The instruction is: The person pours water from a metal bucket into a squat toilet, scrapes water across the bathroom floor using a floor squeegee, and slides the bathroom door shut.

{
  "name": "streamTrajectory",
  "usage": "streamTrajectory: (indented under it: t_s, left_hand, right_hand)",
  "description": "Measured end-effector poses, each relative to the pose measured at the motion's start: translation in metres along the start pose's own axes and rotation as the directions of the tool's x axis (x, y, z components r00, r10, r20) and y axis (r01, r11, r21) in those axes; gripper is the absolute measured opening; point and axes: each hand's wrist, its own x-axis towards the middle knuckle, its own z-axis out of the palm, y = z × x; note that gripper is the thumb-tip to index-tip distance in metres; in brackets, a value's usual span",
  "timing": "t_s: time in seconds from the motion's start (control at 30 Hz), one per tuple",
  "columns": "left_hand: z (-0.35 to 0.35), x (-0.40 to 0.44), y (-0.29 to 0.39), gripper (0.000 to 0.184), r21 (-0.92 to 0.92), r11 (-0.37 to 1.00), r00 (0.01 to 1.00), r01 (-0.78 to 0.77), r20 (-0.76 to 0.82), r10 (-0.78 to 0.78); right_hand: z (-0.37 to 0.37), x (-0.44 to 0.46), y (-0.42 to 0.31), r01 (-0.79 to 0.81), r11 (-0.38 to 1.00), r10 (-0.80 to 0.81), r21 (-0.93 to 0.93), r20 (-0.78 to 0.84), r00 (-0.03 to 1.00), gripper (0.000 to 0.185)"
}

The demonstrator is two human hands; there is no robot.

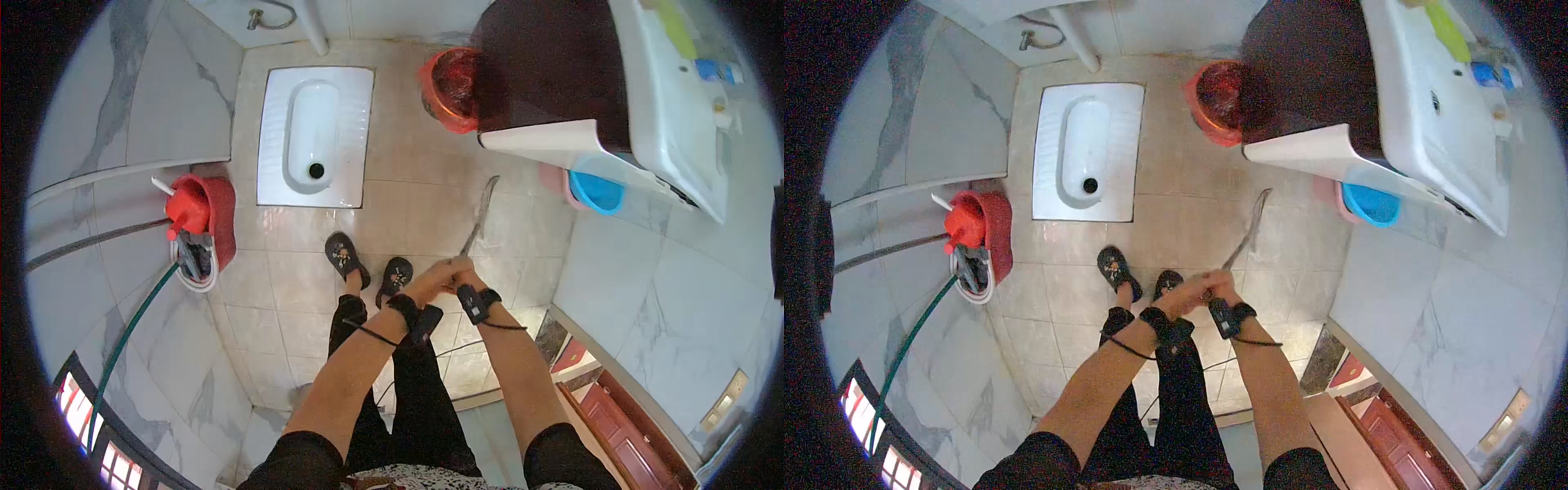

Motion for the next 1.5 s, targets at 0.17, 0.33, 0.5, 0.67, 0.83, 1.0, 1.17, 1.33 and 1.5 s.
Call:
streamTrajectory:
  t_s: [0.17, 0.33, 0.5, 0.67, 0.83, 1.0, 1.17, 1.33, 1.5]
  left_hand:
    - [-0.078, -0.069, 0.027, 0.027, -0.072, 0.988, 0.977, -0.137, -0.175, 0.123]
    - [-0.106, -0.17, 0.101, 0.04, -0.025, 0.977, 0.837, -0.214, -0.52, 0.17]
    - [-0.119, -0.204, 0.11, 0.05, -0.01, 0.975, 0.833, -0.222, -0.522, 0.185]
    - [-0.124, -0.196, 0.109, 0.066, -0.238, 0.913, 0.817, -0.331, -0.557, 0.151]
    - [-0.141, -0.18, 0.086, 0.074, -0.114, 0.891, 0.77, -0.439, -0.558, 0.308]
    - [-0.12, -0.193, 0.096, 0.055, -0.236, 0.886, 0.797, -0.4, -0.567, 0.209]
    - [-0.109, -0.188, 0.13, 0.056, -0.316, 0.838, 0.782, -0.445, -0.593, 0.192]
    - [-0.084, -0.205, 0.171, 0.055, -0.388, 0.742, 0.734, -0.547, -0.649, 0.201]
    - [-0.066, -0.197, 0.15, 0.055, -0.411, 0.693, 0.693, -0.592, -0.698, 0.178]
  right_hand:
    - [0.048, 0.07, -0.086, 0.24, 0.955, -0.256, 0.176, 0.074, 0.964, 0.021]
    - [0.114, 0.12, -0.199, 0.713, 0.702, -0.685, -0.003, -0.28, 0.673, 0.021]
    - [0.071, 0.111, -0.279, 0.606, 0.783, -0.586, 0.143, -0.16, 0.794, 0.02]
    - [0.005, 0.132, -0.247, 0.529, 0.68, -0.549, -0.509, 0.126, 0.826, 0.016]
    - [-0.112, 0.216, -0.226, 0.242, 0.676, -0.269, -0.696, 0.073, 0.96, 0.022]
    - [-0.167, 0.258, -0.235, 0.23, 0.436, -0.243, -0.87, 0.133, 0.961, 0.02]
    - [-0.112, 0.181, -0.204, 0.299, 0.457, -0.254, -0.838, 0.199, 0.946, 0.02]
    - [-0.127, 0.119, -0.295, 0.304, 0.589, -0.066, -0.749, 0.33, 0.942, 0.019]
    - [-0.166, 0.183, -0.248, 0.519, 0.165, -0.603, -0.838, 0.331, 0.726, 0.016]
